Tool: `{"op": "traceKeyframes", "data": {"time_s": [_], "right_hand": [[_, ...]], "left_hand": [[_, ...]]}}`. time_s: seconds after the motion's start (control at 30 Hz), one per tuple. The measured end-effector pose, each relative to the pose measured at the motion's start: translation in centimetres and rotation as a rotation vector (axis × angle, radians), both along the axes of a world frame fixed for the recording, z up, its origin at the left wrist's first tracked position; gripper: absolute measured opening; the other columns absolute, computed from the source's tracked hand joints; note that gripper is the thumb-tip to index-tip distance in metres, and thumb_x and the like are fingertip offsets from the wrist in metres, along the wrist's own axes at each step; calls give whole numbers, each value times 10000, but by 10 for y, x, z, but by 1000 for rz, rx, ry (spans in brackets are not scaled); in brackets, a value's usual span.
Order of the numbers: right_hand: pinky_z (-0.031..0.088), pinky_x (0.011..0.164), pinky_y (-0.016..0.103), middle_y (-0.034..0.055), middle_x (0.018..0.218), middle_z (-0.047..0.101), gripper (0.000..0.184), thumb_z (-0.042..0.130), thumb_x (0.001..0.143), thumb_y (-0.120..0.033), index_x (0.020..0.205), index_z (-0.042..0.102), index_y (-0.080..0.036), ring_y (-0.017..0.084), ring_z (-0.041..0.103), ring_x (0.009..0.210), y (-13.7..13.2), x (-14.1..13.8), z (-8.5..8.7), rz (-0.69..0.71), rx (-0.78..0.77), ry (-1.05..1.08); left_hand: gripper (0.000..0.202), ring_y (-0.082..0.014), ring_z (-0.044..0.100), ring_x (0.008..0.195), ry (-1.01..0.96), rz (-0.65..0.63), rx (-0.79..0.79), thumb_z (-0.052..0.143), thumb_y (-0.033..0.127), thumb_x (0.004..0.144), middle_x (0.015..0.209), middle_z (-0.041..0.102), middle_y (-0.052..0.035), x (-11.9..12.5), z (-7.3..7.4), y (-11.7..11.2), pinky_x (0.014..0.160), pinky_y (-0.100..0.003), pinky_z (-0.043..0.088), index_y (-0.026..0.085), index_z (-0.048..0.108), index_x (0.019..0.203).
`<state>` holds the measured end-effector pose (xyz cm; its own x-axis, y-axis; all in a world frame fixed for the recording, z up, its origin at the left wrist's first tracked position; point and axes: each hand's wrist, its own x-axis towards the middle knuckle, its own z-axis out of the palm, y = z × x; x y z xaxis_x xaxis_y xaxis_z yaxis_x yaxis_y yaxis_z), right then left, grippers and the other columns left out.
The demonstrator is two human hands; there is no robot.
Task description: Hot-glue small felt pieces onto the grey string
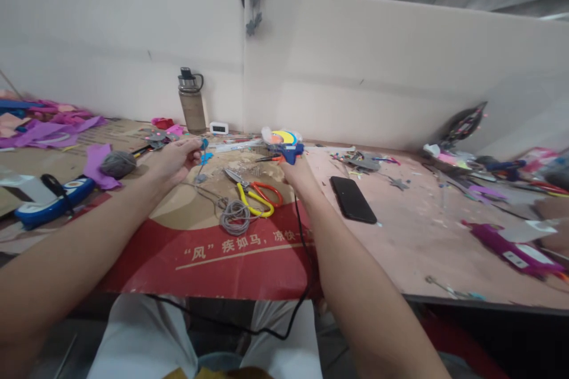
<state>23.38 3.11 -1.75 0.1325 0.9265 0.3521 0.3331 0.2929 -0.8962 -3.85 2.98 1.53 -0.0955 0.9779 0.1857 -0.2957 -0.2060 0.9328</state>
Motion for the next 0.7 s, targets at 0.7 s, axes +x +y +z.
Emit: {"op": "traceKeyframes", "data": {"time_s": [0.7], "right_hand": [[483, 761, 367, 71, 966, 640, 293, 506, 834, -284, 1119, 533, -224, 224, 608, 877, -59, -66, 19, 250, 186, -199]], "left_hand": [[88, -71, 522, 512, 4, -36, -61, 679, 143, 639, 570, 553, 4, 13, 0, -10, 500, -188, 412, 128, 592, 642]]}}
